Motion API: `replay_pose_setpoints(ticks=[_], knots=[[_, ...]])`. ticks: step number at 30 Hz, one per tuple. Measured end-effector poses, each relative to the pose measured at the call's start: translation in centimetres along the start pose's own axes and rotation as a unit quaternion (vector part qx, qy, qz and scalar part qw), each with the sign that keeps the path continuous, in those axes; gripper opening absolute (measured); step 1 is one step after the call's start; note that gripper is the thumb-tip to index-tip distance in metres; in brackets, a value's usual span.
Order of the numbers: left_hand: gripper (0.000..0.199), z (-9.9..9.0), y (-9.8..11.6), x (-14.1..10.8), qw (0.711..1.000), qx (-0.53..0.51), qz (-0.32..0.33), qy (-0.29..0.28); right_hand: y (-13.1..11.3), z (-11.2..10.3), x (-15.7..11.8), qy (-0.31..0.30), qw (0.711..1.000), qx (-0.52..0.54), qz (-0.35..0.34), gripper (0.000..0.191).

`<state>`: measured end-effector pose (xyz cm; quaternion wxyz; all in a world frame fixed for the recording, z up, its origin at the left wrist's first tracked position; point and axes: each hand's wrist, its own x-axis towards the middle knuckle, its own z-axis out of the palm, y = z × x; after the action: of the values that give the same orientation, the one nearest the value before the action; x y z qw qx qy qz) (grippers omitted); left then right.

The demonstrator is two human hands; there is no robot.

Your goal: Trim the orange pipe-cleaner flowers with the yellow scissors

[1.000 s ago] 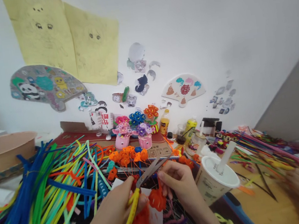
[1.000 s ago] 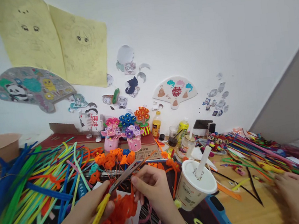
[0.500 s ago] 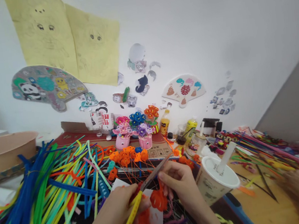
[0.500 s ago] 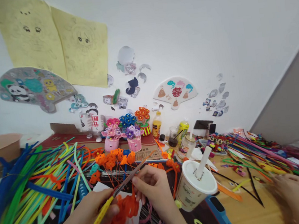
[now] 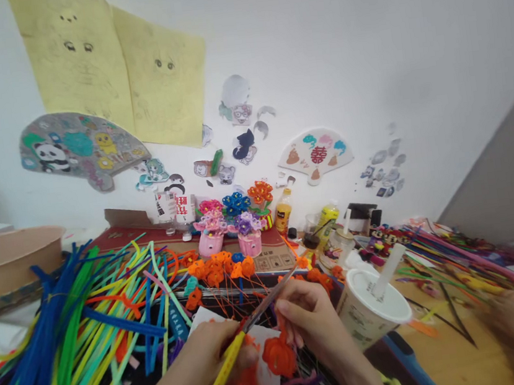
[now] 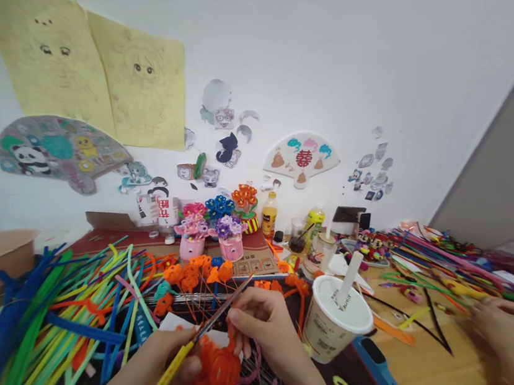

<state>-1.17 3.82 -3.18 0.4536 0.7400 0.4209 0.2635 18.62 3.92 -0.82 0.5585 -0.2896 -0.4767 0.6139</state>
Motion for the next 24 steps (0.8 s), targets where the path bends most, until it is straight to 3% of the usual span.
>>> replay_pose_setpoints(ticks=[8,24], knots=[[0.032,0.4,-0.5,-0.2,0.996,0.075,0.043,0.038,0.7,0.4,0.2,0.029,0.999,-0.010,-0.043,0.020],[0.029,-0.5,0.4,0.1,0.986,0.165,-0.008,0.024,0.0,0.0,0.3,0.017,0.991,-0.122,-0.048,0.017]])
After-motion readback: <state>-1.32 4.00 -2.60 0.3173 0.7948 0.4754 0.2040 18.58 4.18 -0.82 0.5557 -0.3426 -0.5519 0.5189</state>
